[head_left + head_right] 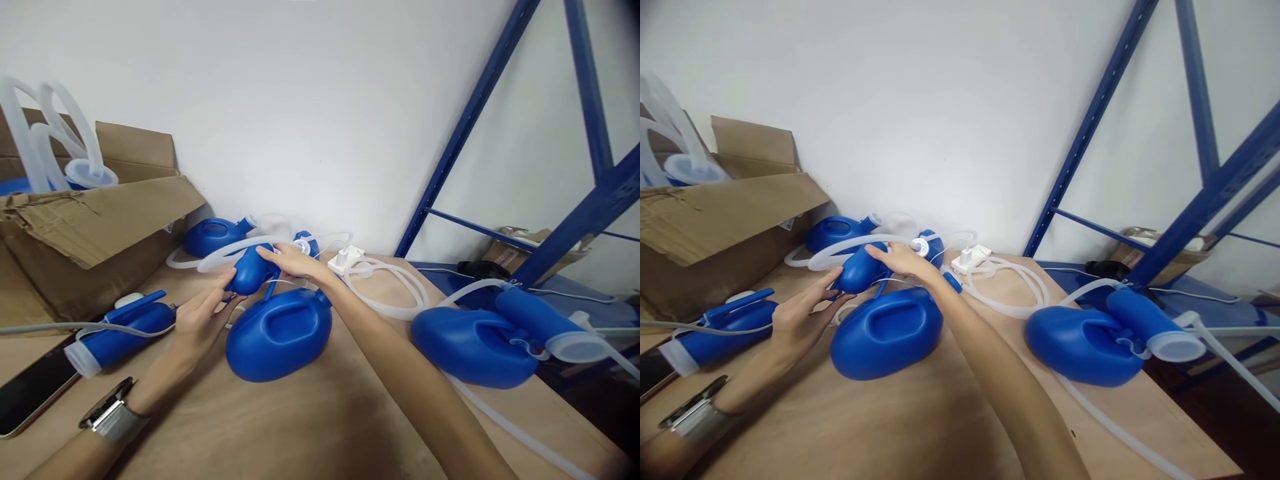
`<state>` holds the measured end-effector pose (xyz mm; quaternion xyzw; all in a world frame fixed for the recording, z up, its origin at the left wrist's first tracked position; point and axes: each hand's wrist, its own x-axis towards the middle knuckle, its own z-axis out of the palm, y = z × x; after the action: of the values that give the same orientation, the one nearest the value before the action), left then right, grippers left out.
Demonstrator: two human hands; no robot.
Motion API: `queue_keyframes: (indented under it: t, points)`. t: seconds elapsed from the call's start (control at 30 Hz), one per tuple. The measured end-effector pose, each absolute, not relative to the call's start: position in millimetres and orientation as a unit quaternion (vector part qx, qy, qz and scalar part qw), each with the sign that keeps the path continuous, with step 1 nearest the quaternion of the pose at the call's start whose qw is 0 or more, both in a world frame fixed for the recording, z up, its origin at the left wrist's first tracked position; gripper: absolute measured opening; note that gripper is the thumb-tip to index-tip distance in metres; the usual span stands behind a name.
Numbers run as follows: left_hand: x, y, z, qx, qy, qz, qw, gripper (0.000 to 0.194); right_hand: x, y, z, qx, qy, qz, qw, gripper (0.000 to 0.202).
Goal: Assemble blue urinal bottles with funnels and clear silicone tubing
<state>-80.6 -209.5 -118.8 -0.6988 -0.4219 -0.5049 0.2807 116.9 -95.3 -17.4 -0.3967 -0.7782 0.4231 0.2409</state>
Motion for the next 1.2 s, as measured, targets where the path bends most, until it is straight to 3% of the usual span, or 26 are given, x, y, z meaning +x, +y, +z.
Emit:
queue_keyframes:
  t: [0.13,0.33,0.47,0.57,0.67,0.8,0.97,1.1,1.2]
  points:
    - [-82,-207,-120,-0.696,-0.423,-0.51,0.276,0.052,102,-83,-7,-0.423,-0.788,0.411,0.177,0.063]
    - [-78,-208,-117,-0.714,-0.429,-0.489,0.259,0.014,104,-81,3,-0.414,-0.765,0.455,0.192,0.051]
    - [-78,-211,-116,-0.689,-0.489,-0.437,0.31,0.015,112,-88,5,-0.431,-0.717,0.507,0.207,0.046]
    - [-81,-211,-114,-0.667,-0.531,-0.398,0.338,0.013,120,-98,1,-0.425,-0.699,0.529,0.227,0.059]
    - [-80,-212,-111,-0.664,-0.562,-0.367,0.329,0.016,129,-109,-2,-0.423,-0.736,0.495,0.184,0.066]
    - [-74,-216,-108,-0.67,-0.598,-0.324,0.297,0.022,143,-131,6,-0.434,-0.809,0.379,0.118,0.062]
    - [-75,-214,-113,-0.681,-0.584,-0.333,0.29,0.031,167,-168,32,-0.504,-0.82,0.11,0.248,0.051]
    - [-75,-215,-112,-0.681,-0.527,-0.426,0.278,0.034,198,-186,39,-0.472,-0.798,0.146,0.345,0.051]
    - [-62,-225,-100,-0.696,-0.453,-0.495,0.256,0.059,220,-192,27,-0.437,-0.777,0.22,0.397,0.05]
